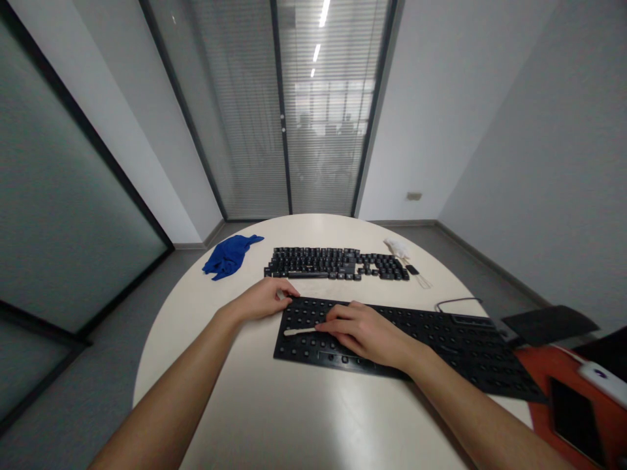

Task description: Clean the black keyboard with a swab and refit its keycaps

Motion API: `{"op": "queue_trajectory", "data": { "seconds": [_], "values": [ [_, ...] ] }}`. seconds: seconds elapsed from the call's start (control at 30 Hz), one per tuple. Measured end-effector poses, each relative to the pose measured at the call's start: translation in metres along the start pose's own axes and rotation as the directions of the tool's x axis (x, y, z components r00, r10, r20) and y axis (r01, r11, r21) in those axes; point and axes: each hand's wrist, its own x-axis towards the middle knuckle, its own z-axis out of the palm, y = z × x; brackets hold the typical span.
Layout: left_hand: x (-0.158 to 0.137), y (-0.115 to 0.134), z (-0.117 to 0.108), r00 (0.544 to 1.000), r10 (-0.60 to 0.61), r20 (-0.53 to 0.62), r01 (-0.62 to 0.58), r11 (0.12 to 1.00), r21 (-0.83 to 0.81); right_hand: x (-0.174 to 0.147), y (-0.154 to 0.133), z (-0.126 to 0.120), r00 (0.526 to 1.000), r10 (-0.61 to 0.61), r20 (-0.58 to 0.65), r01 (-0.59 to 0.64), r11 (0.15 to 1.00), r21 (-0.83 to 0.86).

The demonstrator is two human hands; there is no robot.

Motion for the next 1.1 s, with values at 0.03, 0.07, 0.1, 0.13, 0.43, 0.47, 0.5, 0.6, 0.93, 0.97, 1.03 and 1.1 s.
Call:
{"op": "queue_trajectory", "data": {
  "seconds": [0.03,0.07,0.1,0.13,0.43,0.47,0.5,0.6,0.93,0.97,1.03,1.1],
  "values": [
    [0.0001,-0.0007,0.0002,1.0,0.001,-0.001,-0.001,1.0,0.003,0.0001,-0.0001,-0.0003,1.0,-0.001,0.003,0.001,1.0,0.001],
    [0.0001,-0.0014,0.0004,1.0,0.001,-0.002,-0.001,1.0,0.005,0.0003,-0.0002,-0.0005,1.0,-0.002,0.006,0.002,1.0,0.003],
    [0.0002,-0.0022,0.0007,1.0,0.001,-0.003,-0.001,1.0,0.006,0.0005,-0.0002,-0.0007,1.0,-0.005,0.009,0.005,1.0,0.004],
    [0.0003,-0.0029,0.0009,1.0,0.0,-0.005,0.0,1.0,0.006,0.0007,-0.0003,-0.0009,1.0,-0.006,0.011,0.006,1.0,0.006],
    [-0.0002,-0.0028,0.0007,1.0,-0.007,-0.001,0.007,1.0,-0.009,0.0008,-0.0011,-0.0008,1.0,-0.002,0.01,0.002,1.0,0.004],
    [-0.0004,-0.0027,0.0006,1.0,-0.008,0.0,0.008,1.0,-0.008,0.0006,-0.0011,-0.0008,1.0,-0.002,0.012,0.002,1.0,0.005],
    [-0.0005,-0.0026,0.0005,1.0,-0.009,0.0,0.009,1.0,-0.008,0.0004,-0.001,-0.0008,1.0,-0.002,0.013,0.002,1.0,0.006],
    [-0.0006,-0.0018,0.0003,1.0,-0.005,-0.003,0.005,1.0,-0.005,0.0,-0.0005,-0.001,1.0,-0.006,0.011,0.006,1.0,0.015],
    [-0.0005,0.0019,-0.0005,1.0,-0.018,0.003,0.018,1.0,-0.004,0.0016,0.0001,-0.0007,1.0,-0.001,0.022,0.001,1.0,0.008],
    [-0.0005,0.0015,-0.0006,1.0,-0.015,0.005,0.015,1.0,-0.002,0.0015,0.0003,-0.0004,1.0,-0.003,0.023,0.003,1.0,0.007],
    [-0.0004,0.0009,-0.0008,1.0,-0.006,0.007,0.006,1.0,0.003,0.0012,0.0004,0.0002,1.0,-0.008,0.024,0.008,1.0,0.002],
    [-0.0003,0.0005,-0.0009,1.0,0.003,0.006,-0.003,1.0,0.006,0.001,0.0001,0.0005,1.0,-0.012,0.021,0.013,1.0,-0.005]
  ]
}}
